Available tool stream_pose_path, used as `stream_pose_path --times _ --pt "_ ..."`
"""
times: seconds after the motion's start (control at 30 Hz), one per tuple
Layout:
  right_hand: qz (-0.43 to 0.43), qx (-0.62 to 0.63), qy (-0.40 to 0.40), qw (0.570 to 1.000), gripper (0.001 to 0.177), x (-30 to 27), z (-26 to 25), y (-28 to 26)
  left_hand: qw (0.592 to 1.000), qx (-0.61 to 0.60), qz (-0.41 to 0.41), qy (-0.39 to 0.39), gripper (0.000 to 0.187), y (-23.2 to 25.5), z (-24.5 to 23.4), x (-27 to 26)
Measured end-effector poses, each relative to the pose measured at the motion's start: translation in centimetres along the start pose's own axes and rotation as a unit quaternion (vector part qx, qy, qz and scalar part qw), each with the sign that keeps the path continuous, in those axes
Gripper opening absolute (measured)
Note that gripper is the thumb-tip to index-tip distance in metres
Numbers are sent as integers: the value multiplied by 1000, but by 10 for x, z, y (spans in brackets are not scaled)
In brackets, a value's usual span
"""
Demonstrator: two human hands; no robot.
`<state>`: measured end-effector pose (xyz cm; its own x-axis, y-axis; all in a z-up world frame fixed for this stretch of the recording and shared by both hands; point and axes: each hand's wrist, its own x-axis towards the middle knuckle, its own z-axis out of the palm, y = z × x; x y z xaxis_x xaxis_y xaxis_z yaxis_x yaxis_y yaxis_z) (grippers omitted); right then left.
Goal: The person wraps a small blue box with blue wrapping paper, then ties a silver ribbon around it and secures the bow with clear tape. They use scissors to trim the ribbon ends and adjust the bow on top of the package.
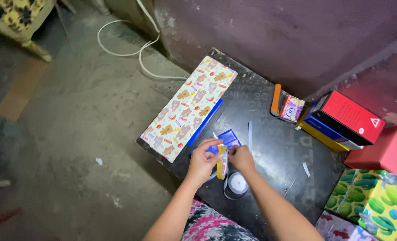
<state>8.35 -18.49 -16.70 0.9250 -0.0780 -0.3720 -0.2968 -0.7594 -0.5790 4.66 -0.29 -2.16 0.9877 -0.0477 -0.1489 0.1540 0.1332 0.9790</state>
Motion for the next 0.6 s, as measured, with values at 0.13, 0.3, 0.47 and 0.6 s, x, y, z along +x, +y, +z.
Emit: stream_pose_path --times 0.13,0.3,0.47,0.6 --pt "24 -35 75 996 24 -16 16 -11 998 5 -11 -60 44 9 -6 23" --pt "27 -78 73 994 31 -19 -5 -46 992 -1 14 -129 50 22 -16 53" --pt "25 -131 80 988 29 -22 -9 -47 981 21 14 -191 51 26 -13 81" --pt "164 118 -6 979 33 -17 -13 -17 967 38 1 -251 50 31 -6 97"
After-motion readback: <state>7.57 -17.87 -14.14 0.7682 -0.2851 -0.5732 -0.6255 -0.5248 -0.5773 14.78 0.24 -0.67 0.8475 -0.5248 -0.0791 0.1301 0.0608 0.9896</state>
